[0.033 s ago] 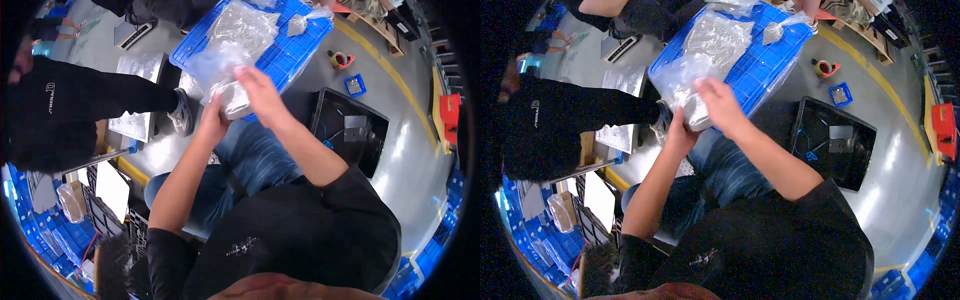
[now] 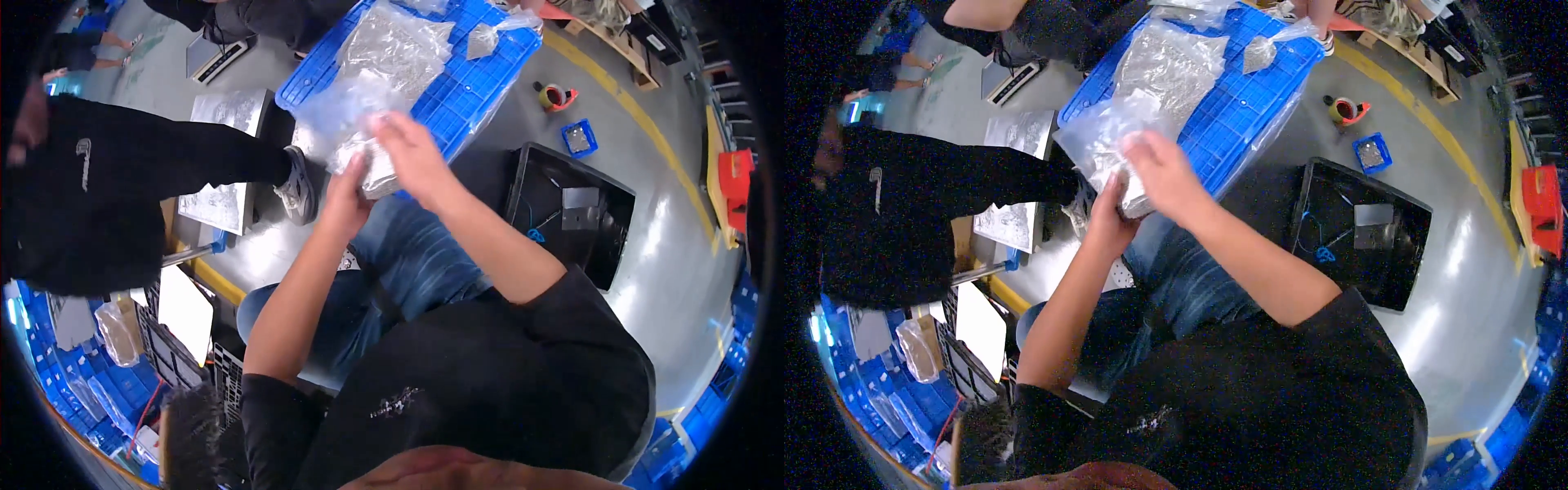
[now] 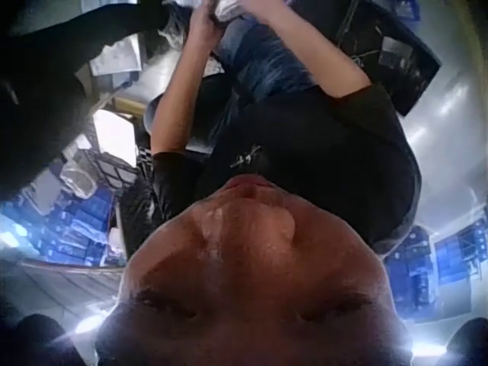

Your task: Sorting small plastic bags of components into a blue bin while referring to a smartphone.

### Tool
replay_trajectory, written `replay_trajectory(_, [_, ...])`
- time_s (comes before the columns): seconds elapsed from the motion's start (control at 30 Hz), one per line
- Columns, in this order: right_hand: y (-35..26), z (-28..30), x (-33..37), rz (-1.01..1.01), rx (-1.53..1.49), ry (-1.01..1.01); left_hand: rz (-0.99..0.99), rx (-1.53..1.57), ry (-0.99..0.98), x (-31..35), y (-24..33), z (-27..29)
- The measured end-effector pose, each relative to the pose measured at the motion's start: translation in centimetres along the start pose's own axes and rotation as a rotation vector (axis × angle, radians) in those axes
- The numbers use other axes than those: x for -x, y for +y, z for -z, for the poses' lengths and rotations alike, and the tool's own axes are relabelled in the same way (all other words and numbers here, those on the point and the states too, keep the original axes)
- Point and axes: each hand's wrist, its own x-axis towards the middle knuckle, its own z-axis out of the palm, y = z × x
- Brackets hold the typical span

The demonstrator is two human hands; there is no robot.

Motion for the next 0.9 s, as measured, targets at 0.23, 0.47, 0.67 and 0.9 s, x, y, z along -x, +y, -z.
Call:
replay_trajectory(0.23, [-3.9,-0.8,1.2,0.408,0.643,0.107,-0.075,0.129,0.091,0.7,2.0,1.2])
replay_trajectory(0.47, [0.1,7.3,-0.2,0.065,0.583,0.164,-0.471,0.285,0.123,2.8,10.7,1.9])
replay_trajectory(0.67, [3.9,8.0,0.1,-0.115,0.638,0.073,-0.664,0.404,0.01,5.7,16.7,4.6])
replay_trajectory(0.9, [4.6,6.8,-1.3,-0.101,0.731,0.043,-0.652,0.51,0.208,6.3,15.7,6.4])
